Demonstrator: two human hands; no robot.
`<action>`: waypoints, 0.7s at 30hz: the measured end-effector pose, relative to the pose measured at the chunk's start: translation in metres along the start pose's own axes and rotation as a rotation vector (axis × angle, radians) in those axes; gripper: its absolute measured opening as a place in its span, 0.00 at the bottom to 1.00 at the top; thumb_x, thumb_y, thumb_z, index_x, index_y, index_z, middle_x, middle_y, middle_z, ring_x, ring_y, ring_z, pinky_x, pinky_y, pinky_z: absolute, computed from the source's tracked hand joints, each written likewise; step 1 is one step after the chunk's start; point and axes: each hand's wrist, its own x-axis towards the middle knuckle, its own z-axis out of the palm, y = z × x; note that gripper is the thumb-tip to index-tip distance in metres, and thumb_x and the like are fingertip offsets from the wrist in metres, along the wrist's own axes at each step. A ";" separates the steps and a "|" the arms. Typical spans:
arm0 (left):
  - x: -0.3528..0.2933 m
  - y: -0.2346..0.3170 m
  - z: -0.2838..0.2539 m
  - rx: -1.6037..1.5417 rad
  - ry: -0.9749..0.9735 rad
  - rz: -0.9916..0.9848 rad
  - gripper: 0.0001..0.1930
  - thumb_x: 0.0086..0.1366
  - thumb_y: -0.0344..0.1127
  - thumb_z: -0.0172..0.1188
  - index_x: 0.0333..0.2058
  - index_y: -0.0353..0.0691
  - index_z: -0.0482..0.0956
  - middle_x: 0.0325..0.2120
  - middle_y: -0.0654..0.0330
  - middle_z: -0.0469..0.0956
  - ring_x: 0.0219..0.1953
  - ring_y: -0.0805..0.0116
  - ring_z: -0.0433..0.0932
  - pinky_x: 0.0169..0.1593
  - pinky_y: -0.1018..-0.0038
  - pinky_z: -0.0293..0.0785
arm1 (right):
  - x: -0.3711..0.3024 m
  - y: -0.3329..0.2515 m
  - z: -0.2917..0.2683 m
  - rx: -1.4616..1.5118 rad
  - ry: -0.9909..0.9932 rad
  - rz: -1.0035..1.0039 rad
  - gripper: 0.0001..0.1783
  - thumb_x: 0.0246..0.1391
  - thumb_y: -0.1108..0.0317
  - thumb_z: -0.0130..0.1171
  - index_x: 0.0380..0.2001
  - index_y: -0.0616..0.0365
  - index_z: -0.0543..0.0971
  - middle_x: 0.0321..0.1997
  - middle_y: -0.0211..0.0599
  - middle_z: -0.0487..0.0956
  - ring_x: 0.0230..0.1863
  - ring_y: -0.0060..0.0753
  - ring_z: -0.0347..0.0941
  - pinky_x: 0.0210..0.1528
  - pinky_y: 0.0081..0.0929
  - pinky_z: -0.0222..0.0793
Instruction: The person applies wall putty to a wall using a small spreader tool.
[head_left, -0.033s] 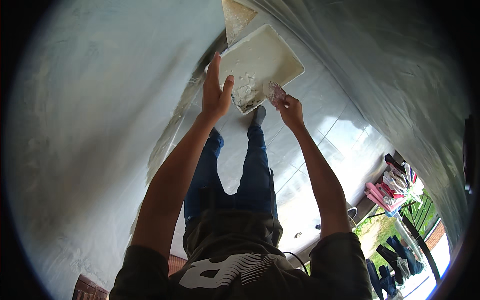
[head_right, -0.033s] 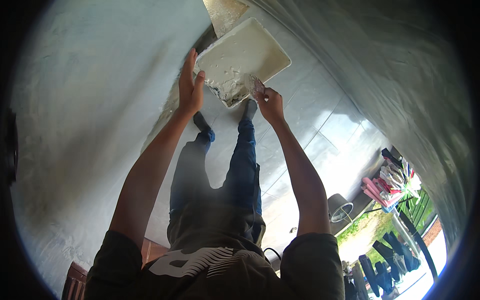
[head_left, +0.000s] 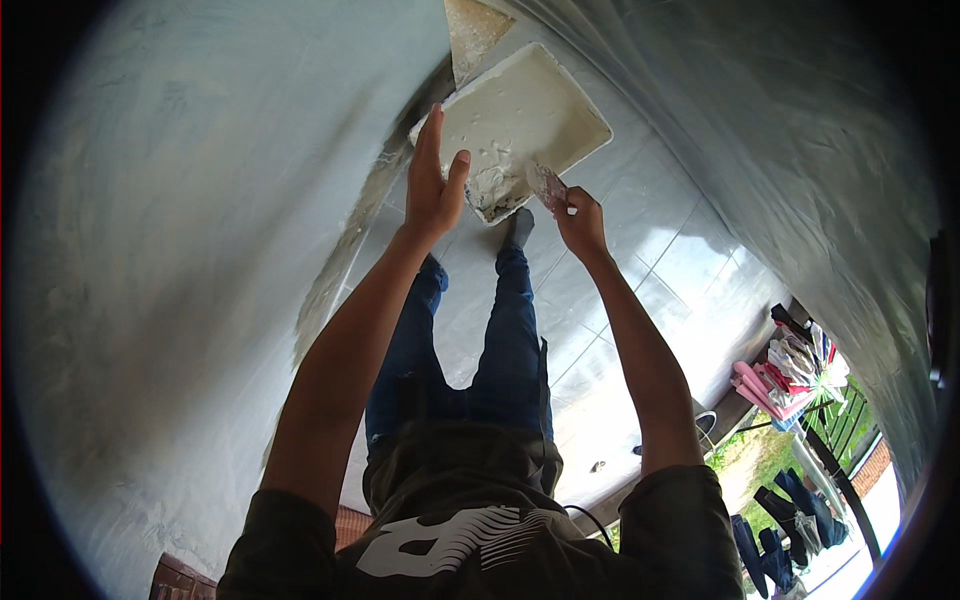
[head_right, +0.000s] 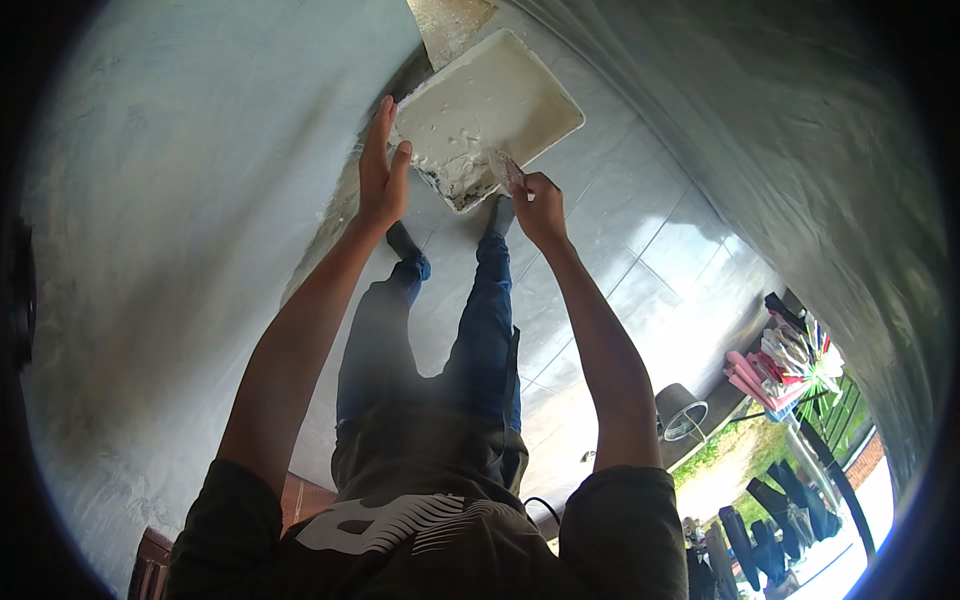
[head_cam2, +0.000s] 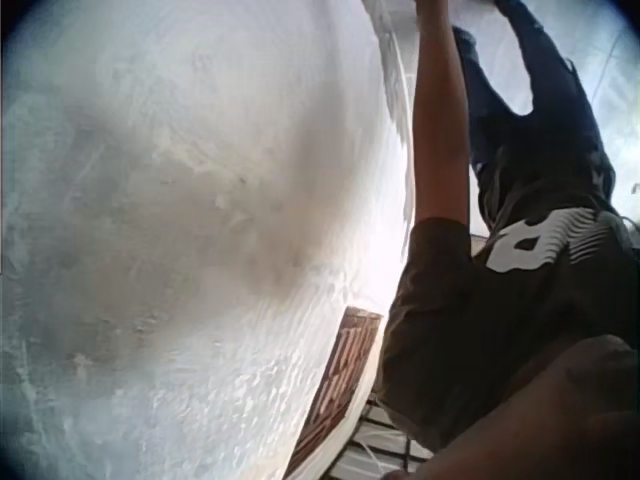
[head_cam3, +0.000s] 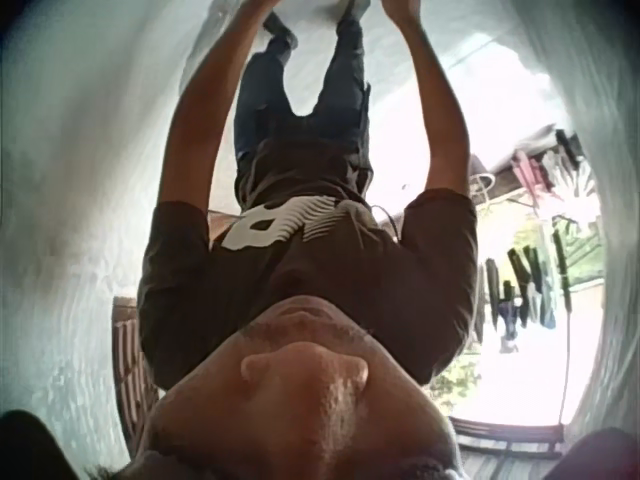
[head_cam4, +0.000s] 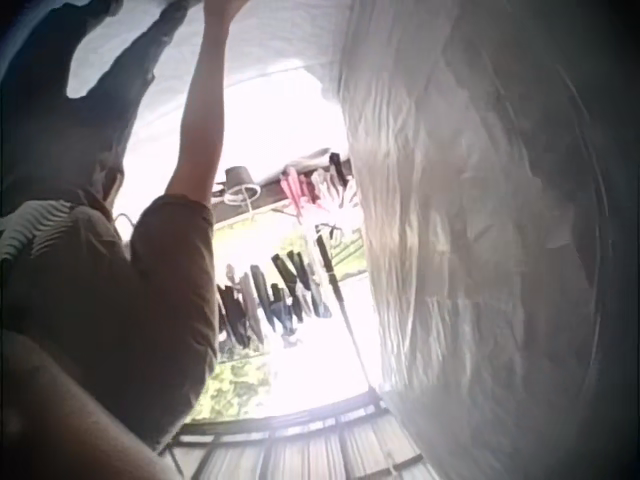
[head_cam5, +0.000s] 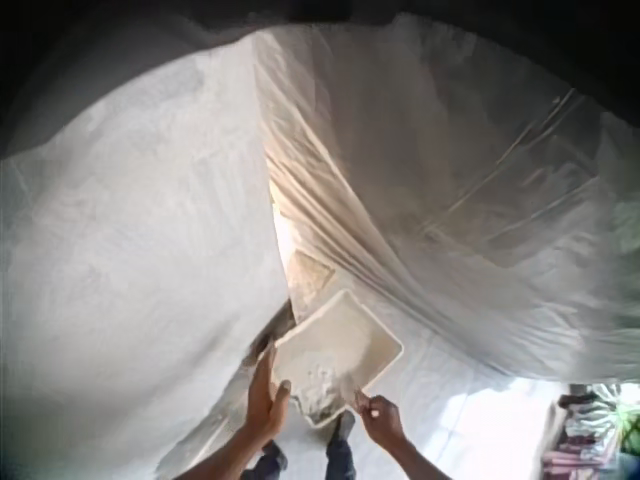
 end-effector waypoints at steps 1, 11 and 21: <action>-0.006 -0.009 0.002 0.001 -0.010 -0.013 0.37 0.73 0.46 0.49 0.70 0.26 0.51 0.69 0.34 0.57 0.72 0.41 0.57 0.73 0.56 0.52 | -0.003 0.000 0.011 0.004 -0.007 0.014 0.10 0.59 0.75 0.59 0.42 0.64 0.84 0.36 0.45 0.82 0.36 0.39 0.82 0.39 0.35 0.77; -0.056 -0.072 0.024 -0.043 -0.090 -0.135 0.38 0.74 0.50 0.48 0.71 0.27 0.51 0.70 0.36 0.57 0.72 0.44 0.57 0.73 0.57 0.52 | -0.013 0.037 0.088 -0.604 -0.179 -0.530 0.04 0.49 0.65 0.64 0.29 0.50 0.82 0.36 0.30 0.73 0.43 0.38 0.73 0.40 0.36 0.75; -0.087 -0.085 0.028 -0.016 -0.069 -0.235 0.40 0.74 0.52 0.50 0.71 0.28 0.50 0.69 0.34 0.57 0.71 0.41 0.58 0.72 0.56 0.54 | -0.026 0.042 0.096 -0.544 -0.265 -0.596 0.03 0.47 0.67 0.65 0.23 0.50 0.80 0.32 0.30 0.73 0.41 0.38 0.71 0.42 0.38 0.70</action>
